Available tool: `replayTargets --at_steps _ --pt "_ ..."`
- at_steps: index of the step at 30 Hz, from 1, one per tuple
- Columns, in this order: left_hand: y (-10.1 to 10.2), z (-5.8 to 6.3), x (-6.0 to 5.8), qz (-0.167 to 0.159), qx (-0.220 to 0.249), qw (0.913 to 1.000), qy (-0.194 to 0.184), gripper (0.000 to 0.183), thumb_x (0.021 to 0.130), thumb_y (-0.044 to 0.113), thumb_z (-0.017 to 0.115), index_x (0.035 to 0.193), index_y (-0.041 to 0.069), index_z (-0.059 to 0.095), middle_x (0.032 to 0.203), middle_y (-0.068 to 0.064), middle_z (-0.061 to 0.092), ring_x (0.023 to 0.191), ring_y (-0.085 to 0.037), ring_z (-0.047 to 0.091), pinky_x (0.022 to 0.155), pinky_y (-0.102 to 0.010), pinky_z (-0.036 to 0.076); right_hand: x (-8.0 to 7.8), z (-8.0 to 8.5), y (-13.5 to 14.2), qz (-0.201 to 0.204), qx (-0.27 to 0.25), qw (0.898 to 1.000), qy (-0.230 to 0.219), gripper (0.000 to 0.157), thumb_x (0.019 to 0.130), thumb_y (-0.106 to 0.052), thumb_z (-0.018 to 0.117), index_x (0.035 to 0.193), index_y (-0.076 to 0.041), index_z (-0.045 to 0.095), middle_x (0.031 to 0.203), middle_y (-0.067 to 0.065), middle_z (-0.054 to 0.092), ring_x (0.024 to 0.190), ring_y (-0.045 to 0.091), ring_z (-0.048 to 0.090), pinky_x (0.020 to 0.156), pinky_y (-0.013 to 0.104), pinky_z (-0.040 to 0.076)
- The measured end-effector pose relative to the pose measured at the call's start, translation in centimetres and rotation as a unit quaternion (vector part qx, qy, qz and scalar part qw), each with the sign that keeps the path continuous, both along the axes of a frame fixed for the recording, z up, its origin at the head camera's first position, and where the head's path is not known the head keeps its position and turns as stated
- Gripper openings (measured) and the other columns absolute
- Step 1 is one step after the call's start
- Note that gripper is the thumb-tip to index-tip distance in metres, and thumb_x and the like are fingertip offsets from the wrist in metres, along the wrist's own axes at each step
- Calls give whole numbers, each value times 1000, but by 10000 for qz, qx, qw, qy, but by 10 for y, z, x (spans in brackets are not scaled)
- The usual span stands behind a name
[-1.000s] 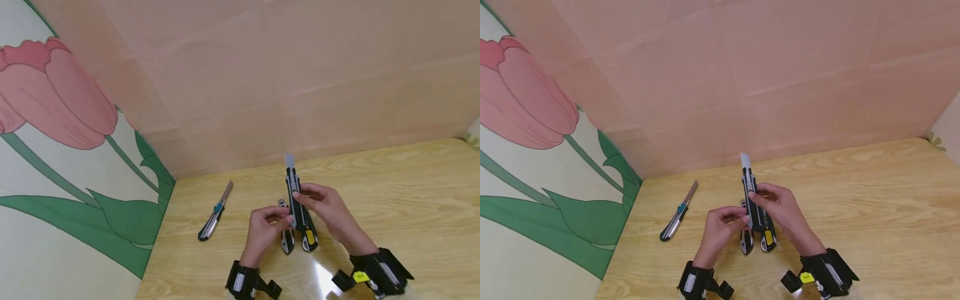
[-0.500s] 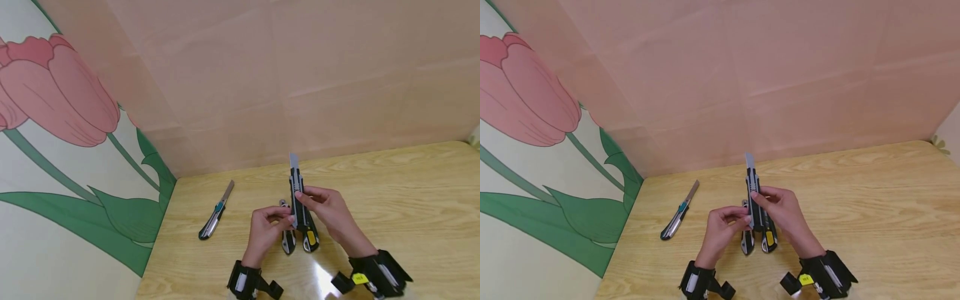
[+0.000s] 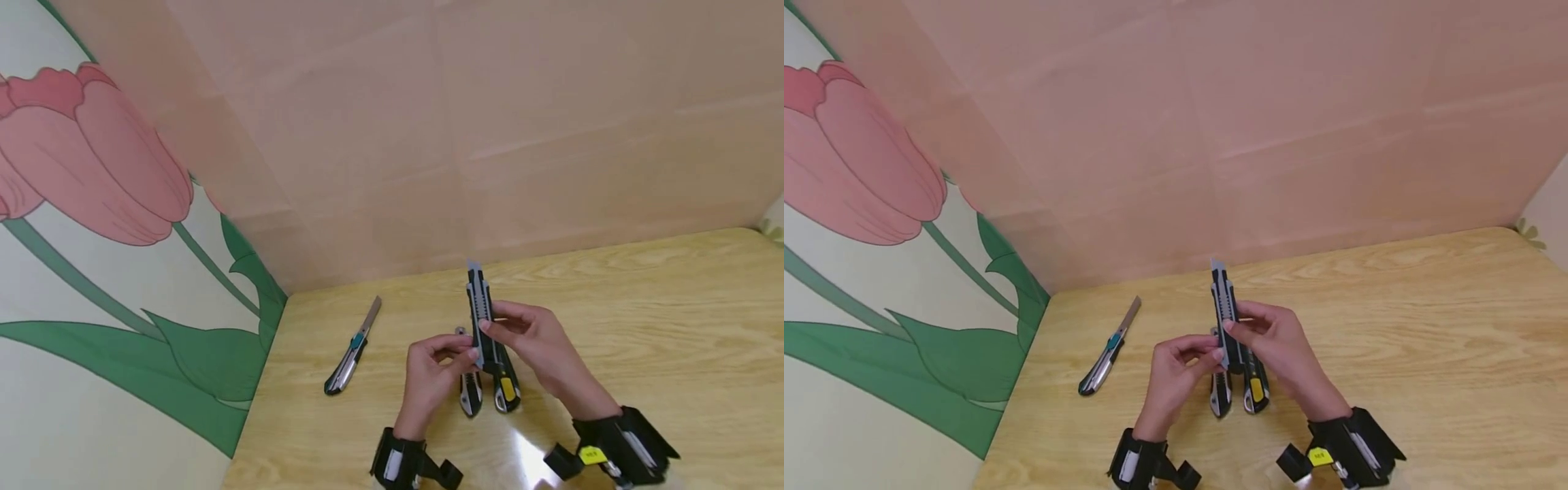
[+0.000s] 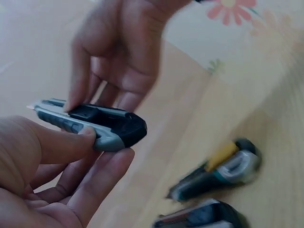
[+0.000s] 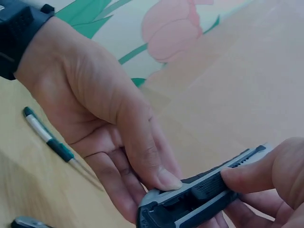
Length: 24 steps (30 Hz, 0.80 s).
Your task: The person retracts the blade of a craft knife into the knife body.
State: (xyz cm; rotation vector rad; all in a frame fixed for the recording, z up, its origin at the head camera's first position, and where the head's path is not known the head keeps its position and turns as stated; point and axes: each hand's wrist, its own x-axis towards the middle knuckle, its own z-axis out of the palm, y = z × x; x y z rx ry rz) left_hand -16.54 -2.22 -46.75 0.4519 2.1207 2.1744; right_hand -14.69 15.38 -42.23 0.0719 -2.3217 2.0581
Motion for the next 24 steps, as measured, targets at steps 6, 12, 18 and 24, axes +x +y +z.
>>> replayTargets --at_steps 6,12,18,24 --pt "1 4 1 -32 48 9999 -110 17 80 -1 77 97 3 77 85 -15 74 71 -16 68 64 -32 62 -1 -2 3 49 40 9999 -82 48 93 -27 67 133 0 58 127 20 62 100 11 65 83 22 52" --pt "-1 3 0 -60 33 9999 -104 16 81 0 77 97 2 77 87 -17 74 70 -18 68 65 -36 62 -3 -5 2 -30 239 9997 -78 50 93 -29 67 134 -1 58 122 20 64 99 15 65 85 29 52" --pt "-1 2 -1 138 -144 9998 -70 17 80 -5 76 97 1 76 87 -16 74 72 -23 68 63 -30 62 -3 -5 1 -112 440 9989 -143 54 93 -34 66 135 -1 57 120 19 65 103 22 63 88 37 51" --pt "-1 3 -2 156 -60 9999 -39 17 80 -5 75 96 0 76 87 -16 73 73 -26 68 64 -31 62 -4 -7 2 -105 472 9986 -236 52 91 -41 66 124 -1 63 117 17 66 100 23 65 89 47 52"
